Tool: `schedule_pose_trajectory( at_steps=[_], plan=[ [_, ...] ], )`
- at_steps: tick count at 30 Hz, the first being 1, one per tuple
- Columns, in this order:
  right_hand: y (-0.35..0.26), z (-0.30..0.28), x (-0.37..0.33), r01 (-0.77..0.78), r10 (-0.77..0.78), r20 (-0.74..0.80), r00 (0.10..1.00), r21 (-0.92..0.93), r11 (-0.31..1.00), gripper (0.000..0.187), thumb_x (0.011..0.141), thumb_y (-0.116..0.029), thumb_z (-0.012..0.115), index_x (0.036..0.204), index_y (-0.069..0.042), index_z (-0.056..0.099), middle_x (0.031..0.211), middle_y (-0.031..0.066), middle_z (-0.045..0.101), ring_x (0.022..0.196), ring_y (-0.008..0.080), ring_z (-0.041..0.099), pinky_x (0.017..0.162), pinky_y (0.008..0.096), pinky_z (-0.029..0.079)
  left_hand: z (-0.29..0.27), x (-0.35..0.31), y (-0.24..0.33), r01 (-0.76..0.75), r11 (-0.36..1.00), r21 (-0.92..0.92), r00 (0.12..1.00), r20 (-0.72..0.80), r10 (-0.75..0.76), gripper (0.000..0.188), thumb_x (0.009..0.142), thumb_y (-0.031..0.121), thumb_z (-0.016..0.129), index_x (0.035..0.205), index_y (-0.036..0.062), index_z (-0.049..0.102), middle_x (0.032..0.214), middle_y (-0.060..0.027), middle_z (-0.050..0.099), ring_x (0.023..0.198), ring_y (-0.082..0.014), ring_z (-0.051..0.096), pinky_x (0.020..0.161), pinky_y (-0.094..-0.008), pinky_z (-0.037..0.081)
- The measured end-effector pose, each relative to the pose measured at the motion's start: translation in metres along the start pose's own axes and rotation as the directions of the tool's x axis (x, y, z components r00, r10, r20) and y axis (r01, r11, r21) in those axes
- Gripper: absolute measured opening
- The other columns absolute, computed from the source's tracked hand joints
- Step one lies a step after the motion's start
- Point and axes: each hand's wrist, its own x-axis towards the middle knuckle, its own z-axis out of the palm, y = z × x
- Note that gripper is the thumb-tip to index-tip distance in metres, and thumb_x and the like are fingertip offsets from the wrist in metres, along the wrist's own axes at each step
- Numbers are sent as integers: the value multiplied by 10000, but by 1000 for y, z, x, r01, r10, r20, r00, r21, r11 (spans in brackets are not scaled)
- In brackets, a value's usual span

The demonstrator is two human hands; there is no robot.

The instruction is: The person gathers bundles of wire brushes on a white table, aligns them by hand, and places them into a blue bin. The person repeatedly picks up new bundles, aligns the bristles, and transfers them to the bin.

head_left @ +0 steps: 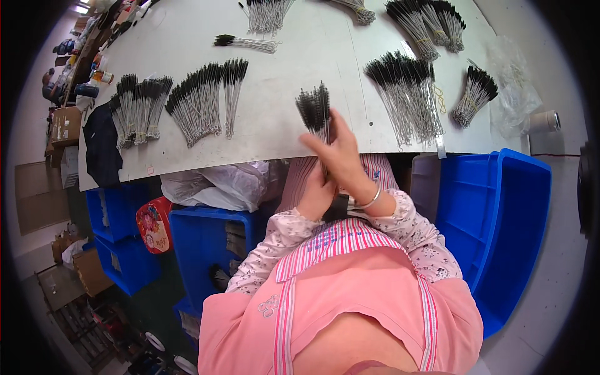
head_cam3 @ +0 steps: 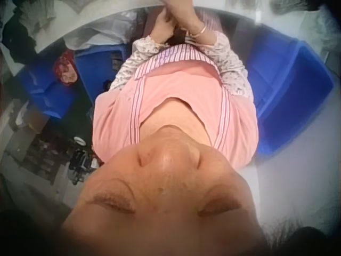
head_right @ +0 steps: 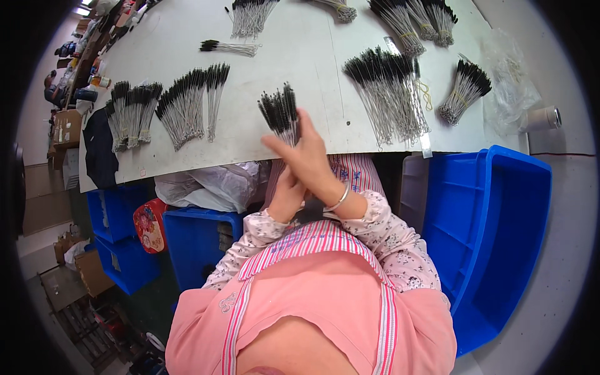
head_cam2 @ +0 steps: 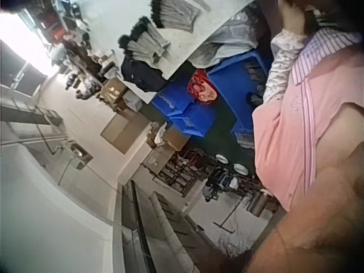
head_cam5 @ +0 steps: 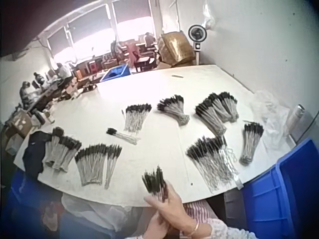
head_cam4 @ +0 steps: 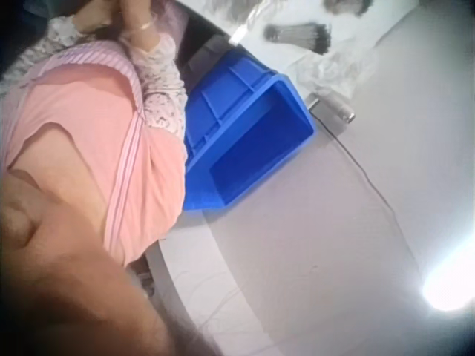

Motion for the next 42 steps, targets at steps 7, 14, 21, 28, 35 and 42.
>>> schedule_pose_trajectory(
  at_steps=[7, 14, 21, 28, 35, 42],
  plan=[
    [-16, -56, 76, -37, -182, 640, 746, 313, 949, 617, 972, -466, 222, 1304, 6, 440, 1332, 133, 464, 1231, 244, 439, 1056, 355, 286, 0, -40, 15, 511, 683, -522, 791, 596, -136, 475, 914, 166, 540, 1322, 73, 313, 833, -101, 576, 766, -207, 597, 698, -341, 507],
    [-57, -58, 62, -131, 138, 878, 458, -86, 988, 659, 950, -527, 266, 1225, 10, 531, 1257, 143, 533, 1181, 223, 489, 1034, 304, 323, -2, -52, 19, 466, 764, -447, 755, 651, -81, 517, 867, 118, 599, 1311, 49, 344, 943, -124, 607, 917, -209, 595, 842, -349, 470],
    [-62, -69, 52, 135, 114, 895, 431, -189, 973, 580, 963, -435, 291, 1238, 25, 511, 1226, 153, 557, 1152, 236, 506, 1005, 316, 346, -3, -62, 16, 271, 918, -291, 803, 593, -49, 556, 869, 103, 590, 1344, 33, 310, 933, -111, 612, 938, -205, 590, 866, -346, 455],
    [-38, -71, 59, -144, 82, 251, 965, 240, 960, 464, 925, -363, 432, 1184, 5, 545, 1082, 117, 623, 904, 160, 585, 812, 284, 434, -12, -33, 28, 290, 719, -631, 926, 375, -45, 469, 909, 131, 531, 1331, 67, 336, 824, -81, 583, 749, -187, 588, 678, -321, 511],
    [16, -40, -8, -540, 430, 391, 814, 236, 808, 235, 818, -211, 668, 881, 13, 636, 767, 36, 628, 646, 73, 551, 583, 200, 433, -27, -18, 16, 334, 673, -660, 936, 314, -156, 325, 912, 153, 537, 1210, 77, 430, 882, -89, 581, 665, -159, 558, 498, -266, 434],
    [37, -32, -17, -609, 569, 222, 792, 216, 763, 230, 793, -179, 694, 789, 18, 574, 652, 63, 585, 495, 95, 524, 417, 217, 418, -21, -21, 16, 350, 727, -591, 936, 197, -291, 329, 929, 272, 513, 1178, 69, 442, 916, -113, 602, 701, -160, 623, 508, -258, 517]
  ],
)
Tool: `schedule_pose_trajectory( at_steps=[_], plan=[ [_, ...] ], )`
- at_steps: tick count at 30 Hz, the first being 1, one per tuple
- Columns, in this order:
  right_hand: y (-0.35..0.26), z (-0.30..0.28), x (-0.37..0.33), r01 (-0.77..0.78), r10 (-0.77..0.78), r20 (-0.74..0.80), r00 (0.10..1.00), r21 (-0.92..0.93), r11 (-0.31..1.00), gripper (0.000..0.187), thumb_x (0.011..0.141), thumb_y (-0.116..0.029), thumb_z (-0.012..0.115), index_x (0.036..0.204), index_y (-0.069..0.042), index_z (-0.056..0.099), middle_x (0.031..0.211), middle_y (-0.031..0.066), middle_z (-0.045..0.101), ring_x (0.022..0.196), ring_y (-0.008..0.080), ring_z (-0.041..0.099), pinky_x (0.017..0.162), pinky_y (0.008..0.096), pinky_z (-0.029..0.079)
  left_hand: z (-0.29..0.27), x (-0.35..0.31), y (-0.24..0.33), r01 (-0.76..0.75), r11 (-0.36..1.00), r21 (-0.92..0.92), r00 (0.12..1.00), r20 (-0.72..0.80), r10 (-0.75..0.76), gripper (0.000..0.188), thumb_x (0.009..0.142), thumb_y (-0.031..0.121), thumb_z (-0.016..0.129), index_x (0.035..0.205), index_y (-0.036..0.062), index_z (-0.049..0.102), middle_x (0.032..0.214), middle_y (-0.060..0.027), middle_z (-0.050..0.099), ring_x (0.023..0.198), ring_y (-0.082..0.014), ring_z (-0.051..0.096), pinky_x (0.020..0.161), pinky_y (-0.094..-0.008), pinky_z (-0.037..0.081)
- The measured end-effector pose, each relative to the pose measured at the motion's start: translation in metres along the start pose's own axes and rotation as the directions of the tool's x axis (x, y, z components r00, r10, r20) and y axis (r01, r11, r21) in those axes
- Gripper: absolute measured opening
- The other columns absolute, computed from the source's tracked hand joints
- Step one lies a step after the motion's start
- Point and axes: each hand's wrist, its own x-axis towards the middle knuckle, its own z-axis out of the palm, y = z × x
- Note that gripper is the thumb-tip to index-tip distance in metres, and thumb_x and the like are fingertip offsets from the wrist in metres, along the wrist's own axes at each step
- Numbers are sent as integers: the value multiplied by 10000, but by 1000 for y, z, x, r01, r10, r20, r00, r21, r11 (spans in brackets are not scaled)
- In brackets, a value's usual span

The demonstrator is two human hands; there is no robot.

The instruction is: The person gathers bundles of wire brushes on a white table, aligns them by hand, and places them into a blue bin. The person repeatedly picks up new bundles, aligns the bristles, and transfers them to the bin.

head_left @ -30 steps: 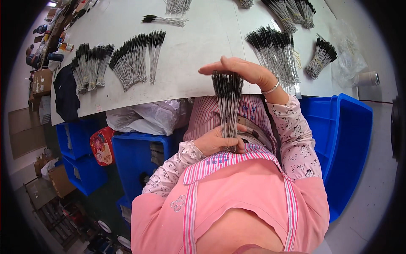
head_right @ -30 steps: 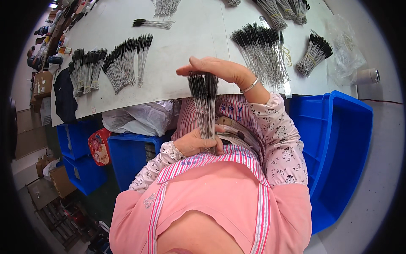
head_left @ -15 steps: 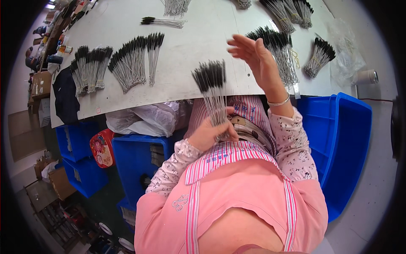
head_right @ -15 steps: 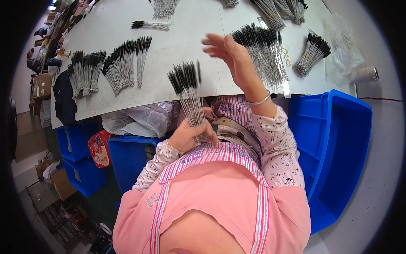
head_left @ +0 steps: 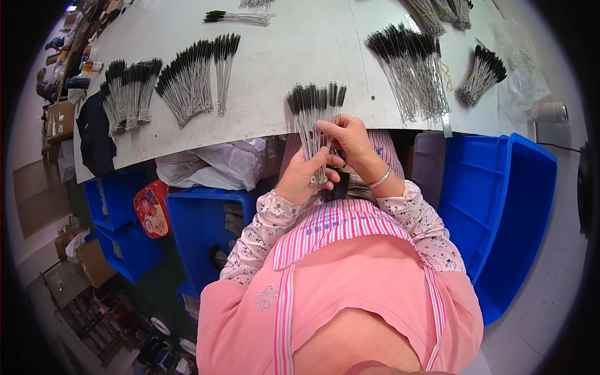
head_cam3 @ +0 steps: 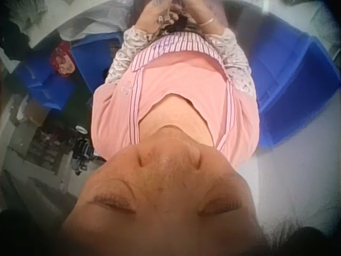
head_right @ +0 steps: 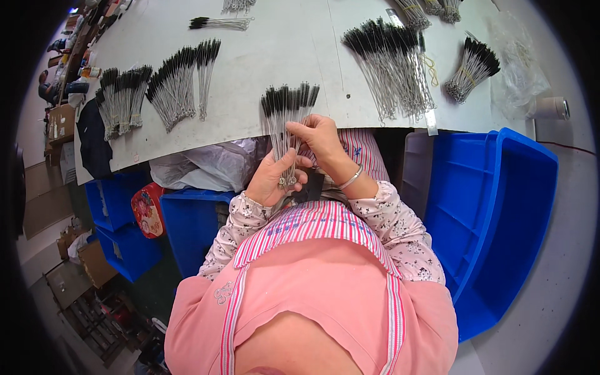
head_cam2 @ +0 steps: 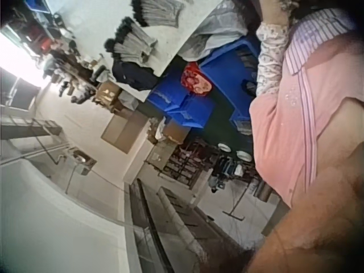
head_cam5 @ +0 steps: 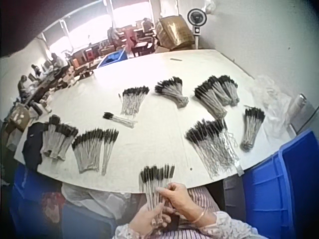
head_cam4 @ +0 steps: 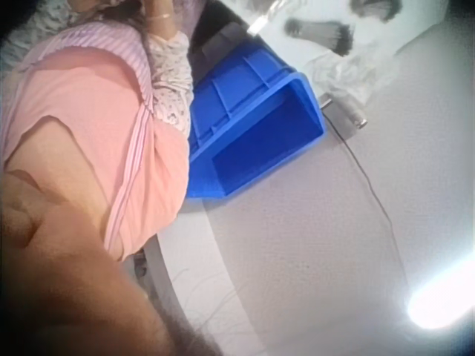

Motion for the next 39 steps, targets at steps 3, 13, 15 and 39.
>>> schedule_pose_trajectory(
  at_steps=[3, 13, 15, 39],
  plan=[
    [4, 5, -3, -18, 20, -42, 999, 66, 998, 224, 795, -169, 691, 787, 17, 566, 649, 67, 581, 487, 100, 529, 407, 225, 430, -1, -2, -2, -11, 1000, -6, 1000, -17, 11, 375, 942, 346, 464, 1194, 70, 437, 942, -133, 612, 743, -183, 642, 548, -276, 548],
    [15, 3, -1, -87, 89, -14, 996, 114, 990, 195, 804, -170, 680, 829, 6, 602, 674, 37, 590, 525, 95, 545, 445, 220, 439, -1, -1, -10, -110, 993, -46, 981, -164, 101, 337, 973, 320, 369, 1210, 83, 409, 1024, -144, 603, 818, -264, 654, 660, -373, 573],
    [15, 4, 0, -88, 91, -20, 996, 115, 989, 200, 805, -165, 675, 841, 18, 601, 675, 47, 597, 527, 105, 556, 442, 226, 448, 0, 0, -13, -149, 988, 27, 968, -198, 152, 310, 974, 294, 370, 1200, 84, 401, 1027, -141, 602, 803, -263, 657, 649, -375, 575],
    [26, 7, -3, -151, 153, 7, 988, 216, 965, 185, 801, -157, 681, 800, 10, 601, 680, 68, 619, 496, 122, 566, 414, 241, 434, -6, 7, -17, -229, 968, 97, 936, -251, 247, 213, 954, 223, 451, 1086, 59, 413, 925, -121, 615, 689, -225, 654, 564, -331, 568]
  ],
)
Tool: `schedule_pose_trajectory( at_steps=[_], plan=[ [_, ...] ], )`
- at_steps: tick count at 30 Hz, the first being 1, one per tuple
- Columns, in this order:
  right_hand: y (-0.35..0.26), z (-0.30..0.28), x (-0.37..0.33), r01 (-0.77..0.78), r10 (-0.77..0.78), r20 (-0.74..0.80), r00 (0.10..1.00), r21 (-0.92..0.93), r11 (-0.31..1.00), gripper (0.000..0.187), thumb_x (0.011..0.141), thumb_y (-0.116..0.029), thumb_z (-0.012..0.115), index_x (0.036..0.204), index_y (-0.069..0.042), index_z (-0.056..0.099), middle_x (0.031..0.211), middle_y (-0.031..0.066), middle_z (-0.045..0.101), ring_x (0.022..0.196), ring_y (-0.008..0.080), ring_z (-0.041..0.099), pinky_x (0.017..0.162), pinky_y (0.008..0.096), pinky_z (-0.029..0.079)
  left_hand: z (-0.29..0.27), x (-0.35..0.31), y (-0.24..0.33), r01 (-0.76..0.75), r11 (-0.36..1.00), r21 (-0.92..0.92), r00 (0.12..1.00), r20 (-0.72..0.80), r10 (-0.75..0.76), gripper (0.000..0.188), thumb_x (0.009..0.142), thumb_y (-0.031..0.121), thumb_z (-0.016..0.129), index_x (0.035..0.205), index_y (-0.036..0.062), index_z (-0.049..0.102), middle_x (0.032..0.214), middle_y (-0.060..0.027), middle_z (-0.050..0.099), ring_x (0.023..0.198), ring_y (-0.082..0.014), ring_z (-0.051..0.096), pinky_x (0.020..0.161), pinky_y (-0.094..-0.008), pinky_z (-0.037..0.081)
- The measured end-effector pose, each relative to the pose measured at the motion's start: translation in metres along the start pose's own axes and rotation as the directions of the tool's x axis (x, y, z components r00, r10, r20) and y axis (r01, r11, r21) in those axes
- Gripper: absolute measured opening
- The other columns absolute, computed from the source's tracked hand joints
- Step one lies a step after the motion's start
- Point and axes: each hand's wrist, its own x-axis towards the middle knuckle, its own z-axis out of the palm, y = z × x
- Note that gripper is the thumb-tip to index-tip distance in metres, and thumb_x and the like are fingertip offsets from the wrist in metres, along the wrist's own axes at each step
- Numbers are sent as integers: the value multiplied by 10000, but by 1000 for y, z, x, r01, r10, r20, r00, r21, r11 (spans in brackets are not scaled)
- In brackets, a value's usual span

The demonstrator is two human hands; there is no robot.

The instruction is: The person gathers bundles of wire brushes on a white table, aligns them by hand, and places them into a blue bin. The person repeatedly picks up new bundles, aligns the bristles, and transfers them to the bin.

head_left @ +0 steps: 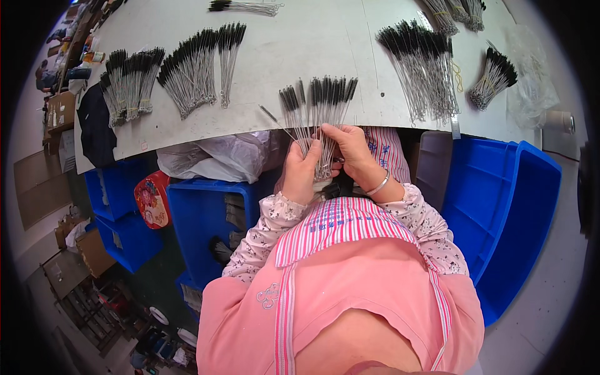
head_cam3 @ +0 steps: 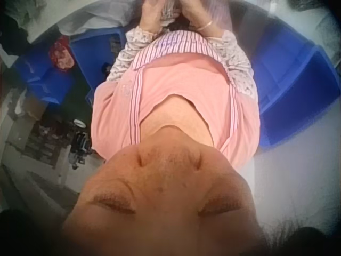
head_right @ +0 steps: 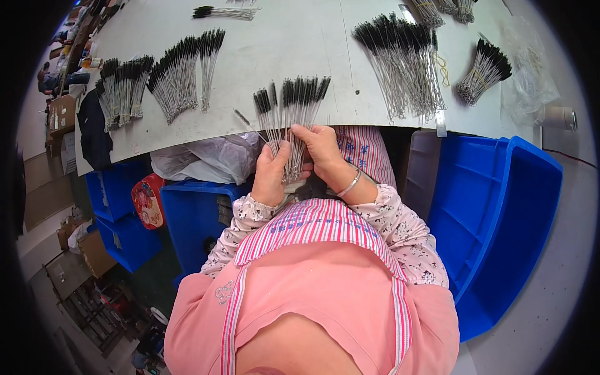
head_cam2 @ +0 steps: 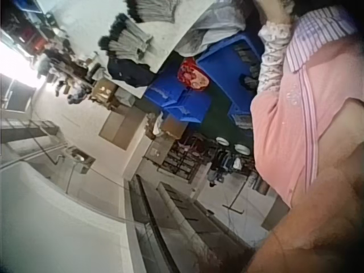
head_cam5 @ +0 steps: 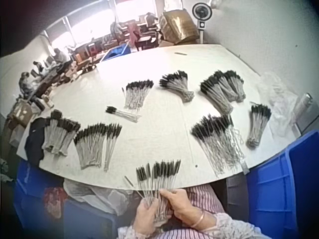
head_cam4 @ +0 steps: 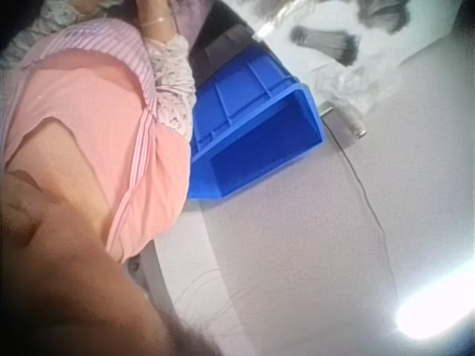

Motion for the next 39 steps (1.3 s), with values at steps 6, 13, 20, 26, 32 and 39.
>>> schedule_pose_trajectory(
  at_steps=[6, 13, 20, 26, 32, 39],
  plan=[
    [-1, 6, -5, 8, -9, -32, 999, -36, 999, 179, 807, -165, 668, 823, -6, 588, 670, 55, 615, 479, 119, 561, 402, 235, 441, -1, 1, -4, 1, 997, -82, 1000, -8, -2, 248, 965, 268, 420, 1100, 60, 417, 909, -121, 616, 693, -229, 654, 571, -340, 568],
    [4, 4, -2, 26, -25, -13, 1000, 65, 998, 177, 807, -164, 663, 858, -13, 586, 762, 64, 632, 610, 134, 611, 512, 248, 495, -7, 5, -11, -35, 999, -34, 997, -64, 33, 218, 950, 245, 464, 1069, 63, 440, 850, -72, 595, 668, -187, 637, 575, -332, 568],
    [6, 11, -3, 121, -118, -63, 991, 44, 992, 221, 821, -229, 674, 851, -25, 593, 715, 41, 622, 535, 115, 577, 454, 227, 460, -2, 6, -9, -45, 995, -87, 998, -48, 41, 152, 924, 200, 529, 990, 66, 499, 808, -10, 557, 690, -113, 596, 561, -289, 539],
    [-1, 2, -7, 4, -4, -4, 1000, -4, 1000, 156, 826, -184, 654, 840, -41, 593, 640, 29, 616, 421, 80, 523, 325, 196, 347, 8, -3, 5, -18, 998, -64, 996, -86, 12, 158, 919, 177, 537, 964, 26, 542, 798, -39, 610, 636, -85, 578, 545, -217, 486],
    [8, 9, -2, 94, -87, -64, 994, 114, 989, 138, 828, -150, 638, 862, -26, 589, 764, 70, 636, 558, 126, 594, 452, 231, 458, -5, 7, -13, -41, 999, -27, 998, -40, 40, 133, 903, 155, 553, 971, 44, 529, 878, -33, 600, 720, -104, 592, 592, -257, 503],
    [6, 6, -2, 76, -64, -90, 994, 140, 987, 114, 816, -89, 625, 885, -13, 575, 771, 51, 616, 622, 137, 595, 555, 257, 496, -3, 6, -12, -72, 992, -103, 994, -92, 63, 140, 903, 127, 544, 1020, 51, 525, 864, -17, 586, 742, -96, 582, 649, -257, 498]
  ],
)
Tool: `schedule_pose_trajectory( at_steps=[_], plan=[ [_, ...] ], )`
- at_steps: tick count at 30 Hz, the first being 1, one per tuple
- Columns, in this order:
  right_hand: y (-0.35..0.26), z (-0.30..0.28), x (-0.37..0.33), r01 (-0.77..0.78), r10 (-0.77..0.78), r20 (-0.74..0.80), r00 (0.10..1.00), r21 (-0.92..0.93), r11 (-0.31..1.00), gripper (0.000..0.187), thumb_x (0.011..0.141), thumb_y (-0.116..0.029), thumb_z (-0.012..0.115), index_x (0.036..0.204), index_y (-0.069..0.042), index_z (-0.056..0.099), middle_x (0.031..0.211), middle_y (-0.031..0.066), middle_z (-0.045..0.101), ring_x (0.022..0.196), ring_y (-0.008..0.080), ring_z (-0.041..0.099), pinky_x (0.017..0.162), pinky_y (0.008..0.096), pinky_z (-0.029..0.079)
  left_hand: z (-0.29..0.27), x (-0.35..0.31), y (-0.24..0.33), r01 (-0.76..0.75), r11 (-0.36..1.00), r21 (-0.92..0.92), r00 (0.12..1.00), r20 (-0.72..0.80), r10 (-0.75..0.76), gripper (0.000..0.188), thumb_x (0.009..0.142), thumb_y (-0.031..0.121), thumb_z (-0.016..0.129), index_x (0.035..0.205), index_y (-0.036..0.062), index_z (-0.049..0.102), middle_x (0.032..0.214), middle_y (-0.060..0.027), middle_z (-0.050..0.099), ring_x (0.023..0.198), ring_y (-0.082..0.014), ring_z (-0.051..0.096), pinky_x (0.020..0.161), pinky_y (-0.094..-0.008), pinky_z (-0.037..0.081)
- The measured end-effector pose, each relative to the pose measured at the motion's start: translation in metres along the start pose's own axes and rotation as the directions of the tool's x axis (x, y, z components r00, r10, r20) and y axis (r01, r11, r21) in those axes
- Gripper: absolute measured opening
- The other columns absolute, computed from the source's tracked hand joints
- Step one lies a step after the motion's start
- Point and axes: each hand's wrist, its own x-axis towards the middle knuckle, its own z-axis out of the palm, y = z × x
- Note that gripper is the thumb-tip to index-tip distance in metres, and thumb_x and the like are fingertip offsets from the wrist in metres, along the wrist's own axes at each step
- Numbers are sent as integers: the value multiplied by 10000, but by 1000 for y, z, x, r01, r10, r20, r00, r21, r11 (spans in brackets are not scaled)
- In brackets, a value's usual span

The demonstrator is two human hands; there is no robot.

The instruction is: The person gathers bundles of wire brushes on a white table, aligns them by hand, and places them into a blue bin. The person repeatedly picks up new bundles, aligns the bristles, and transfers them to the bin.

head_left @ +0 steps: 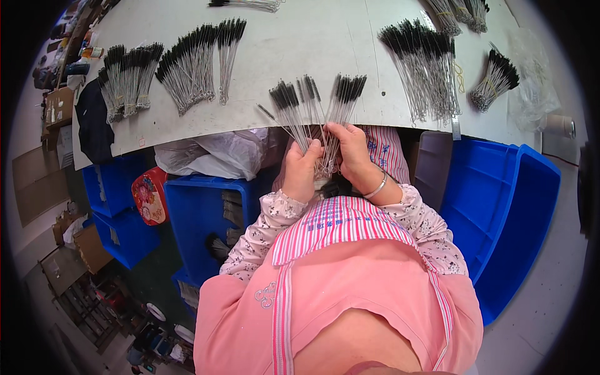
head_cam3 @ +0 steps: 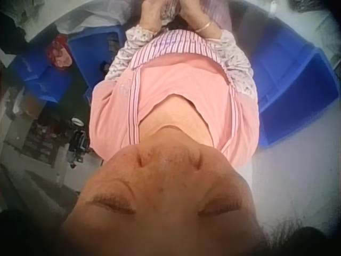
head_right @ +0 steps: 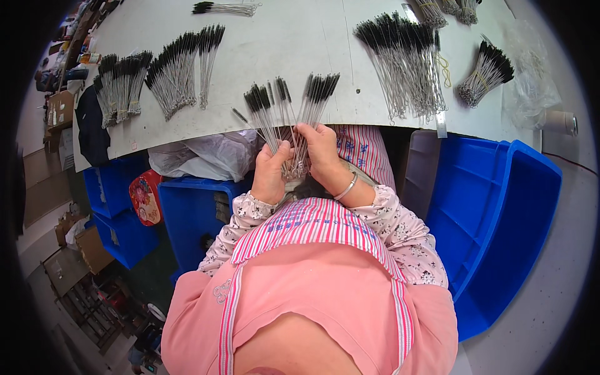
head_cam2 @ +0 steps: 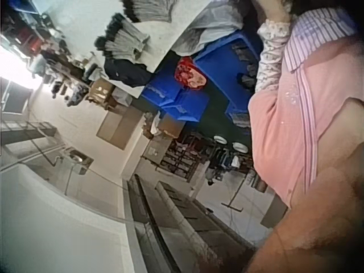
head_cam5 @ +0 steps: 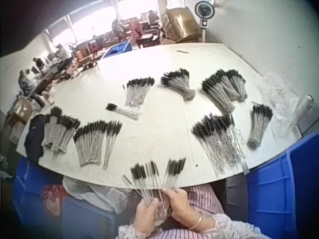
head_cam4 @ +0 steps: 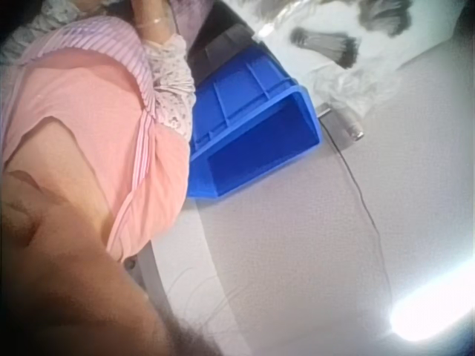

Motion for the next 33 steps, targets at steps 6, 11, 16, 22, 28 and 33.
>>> schedule_pose_trajectory(
  at_steps=[6, 11, 16, 22, 28, 33],
  plan=[
    [7, -2, 1, 53, -53, 5, 999, -24, 998, 99, 820, -100, 622, 873, -26, 582, 755, 47, 610, 621, 126, 588, 565, 255, 490, 0, 4, -6, -59, 996, 67, 998, 12, 58, 147, 906, 126, 536, 1033, 52, 523, 887, -17, 587, 763, -110, 588, 662, -271, 508],
    [1, 0, -3, 1, -2, -12, 1000, -46, 999, 125, 842, -150, 608, 869, -30, 589, 743, 52, 614, 603, 122, 583, 525, 243, 473, 5, 1, 1, 63, 998, 15, 997, 43, -64, 166, 902, 137, 547, 1047, 59, 527, 921, -32, 601, 754, -133, 603, 651, -287, 512],
    [-8, 3, -10, -14, 10, -38, 999, -111, 994, 160, 857, -190, 604, 853, -30, 599, 702, 51, 625, 482, 108, 537, 386, 218, 385, 6, -4, 12, 204, 979, 4, 976, 79, -204, 202, 897, 157, 555, 1079, 75, 520, 938, -43, 607, 748, -160, 622, 633, -327, 521],
    [-6, -4, -6, 29, -25, 20, 999, -202, 979, 187, 866, -201, 596, 871, -16, 620, 686, 44, 626, 456, 99, 523, 362, 211, 363, 3, 1, 8, 224, 972, 73, 965, 120, -232, 222, 900, 151, 546, 1104, 73, 505, 951, -51, 604, 796, -184, 631, 667, -348, 536],
    [-17, -2, -12, -97, 93, -63, 994, -63, 993, 188, 856, -192, 610, 839, -4, 614, 734, 58, 631, 515, 115, 551, 431, 212, 418, 8, 0, 7, 222, 975, 12, 963, 154, -222, 272, 901, 119, 527, 1161, 59, 478, 980, -65, 596, 823, -194, 631, 702, -361, 552],
    [-3, -13, -4, 37, -44, -49, 998, -144, 989, 223, 850, -218, 616, 795, -2, 604, 662, 51, 602, 448, 111, 533, 354, 240, 411, 12, -2, 10, 209, 978, 16, 965, 157, -209, 290, 897, 93, 527, 1178, 52, 471, 1020, -73, 590, 841, -202, 628, 697, -354, 551]
  ],
)
